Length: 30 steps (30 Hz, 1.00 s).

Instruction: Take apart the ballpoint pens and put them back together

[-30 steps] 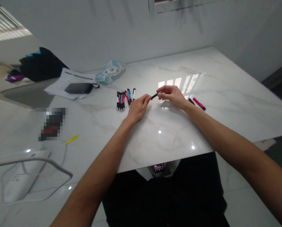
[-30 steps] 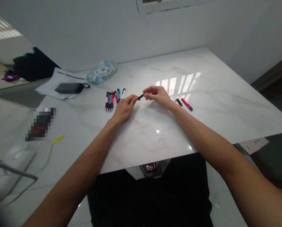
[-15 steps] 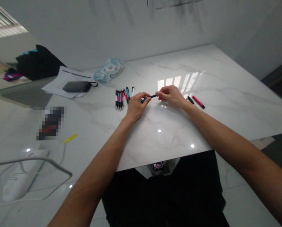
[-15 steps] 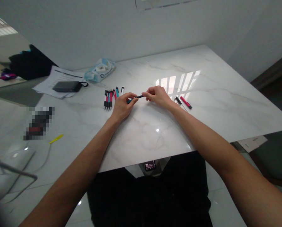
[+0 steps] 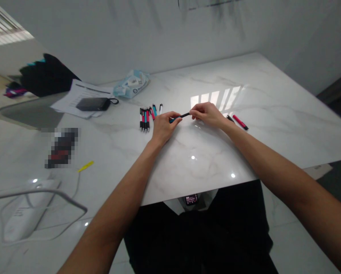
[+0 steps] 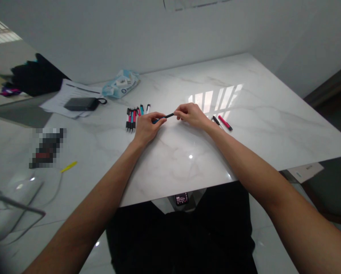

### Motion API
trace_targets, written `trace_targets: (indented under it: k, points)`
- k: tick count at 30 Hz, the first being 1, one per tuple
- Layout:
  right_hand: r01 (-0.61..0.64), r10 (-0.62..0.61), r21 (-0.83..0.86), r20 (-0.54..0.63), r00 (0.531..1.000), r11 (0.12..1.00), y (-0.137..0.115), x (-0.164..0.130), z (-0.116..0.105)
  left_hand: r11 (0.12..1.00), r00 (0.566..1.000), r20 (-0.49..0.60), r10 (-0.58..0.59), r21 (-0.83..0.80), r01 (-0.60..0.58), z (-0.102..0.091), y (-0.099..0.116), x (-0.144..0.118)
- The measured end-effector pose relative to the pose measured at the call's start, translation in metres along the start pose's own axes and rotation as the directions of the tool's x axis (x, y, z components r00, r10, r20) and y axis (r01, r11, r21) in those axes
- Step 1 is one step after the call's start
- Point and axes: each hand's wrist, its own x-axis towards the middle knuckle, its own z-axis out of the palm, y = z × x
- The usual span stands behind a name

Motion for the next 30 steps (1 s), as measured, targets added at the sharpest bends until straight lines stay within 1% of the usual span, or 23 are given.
trace_targets:
  k: [3, 6, 8, 11, 15, 19, 22, 26, 30]
  points:
    - [0.009, -0.009, -0.062, 0.000, 1.000, 0.998, -0.0043, -0.0022, 0.0000, 1.000, 1.000, -0.003, 0.002, 0.008, -0.002, 0.0002, 0.0009, 0.0000]
    - [0.044, -0.045, -0.038, -0.006, 0.999, 0.998, -0.0048, -0.0027, -0.0001, 1.000, 1.000, -0.015, 0.002, 0.002, -0.002, 0.0008, 0.0002, 0.0001]
    - [0.043, -0.044, -0.037, 0.000, 0.999, 0.998, -0.0041, -0.0026, -0.0002, 1.000, 1.000, -0.013, -0.007, -0.003, 0.007, 0.0013, -0.0006, 0.0002]
    - [0.020, -0.020, -0.105, -0.001, 1.000, 0.994, -0.0046, -0.0030, -0.0002, 1.000, 1.000, 0.001, -0.015, -0.011, 0.015, 0.0015, -0.0011, 0.0003]
    - [0.059, -0.059, -0.121, 0.002, 0.998, 0.991, -0.0078, -0.0044, 0.0001, 1.000, 1.000, 0.000, -0.002, -0.022, 0.002, 0.0012, 0.0002, 0.0001]
    - [0.041, -0.048, -0.198, -0.028, 0.998, 0.979, -0.0093, -0.0042, -0.0004, 0.998, 1.000, 0.020, 0.011, -0.056, -0.010, 0.0021, 0.0006, -0.0003]
    - [0.061, -0.065, -0.196, -0.018, 0.998, 0.979, -0.0091, -0.0034, -0.0009, 0.998, 0.999, 0.034, -0.006, -0.061, 0.008, 0.0032, 0.0004, -0.0001]
    - [0.029, -0.032, -0.207, -0.009, 0.999, 0.978, -0.0093, -0.0039, -0.0015, 0.998, 0.999, 0.044, -0.008, -0.063, 0.010, 0.0036, 0.0005, 0.0003]
    - [0.055, -0.056, -0.181, 0.005, 0.998, 0.982, -0.0089, -0.0042, -0.0015, 0.997, 1.000, 0.022, 0.008, -0.077, -0.006, 0.0036, 0.0002, 0.0002]
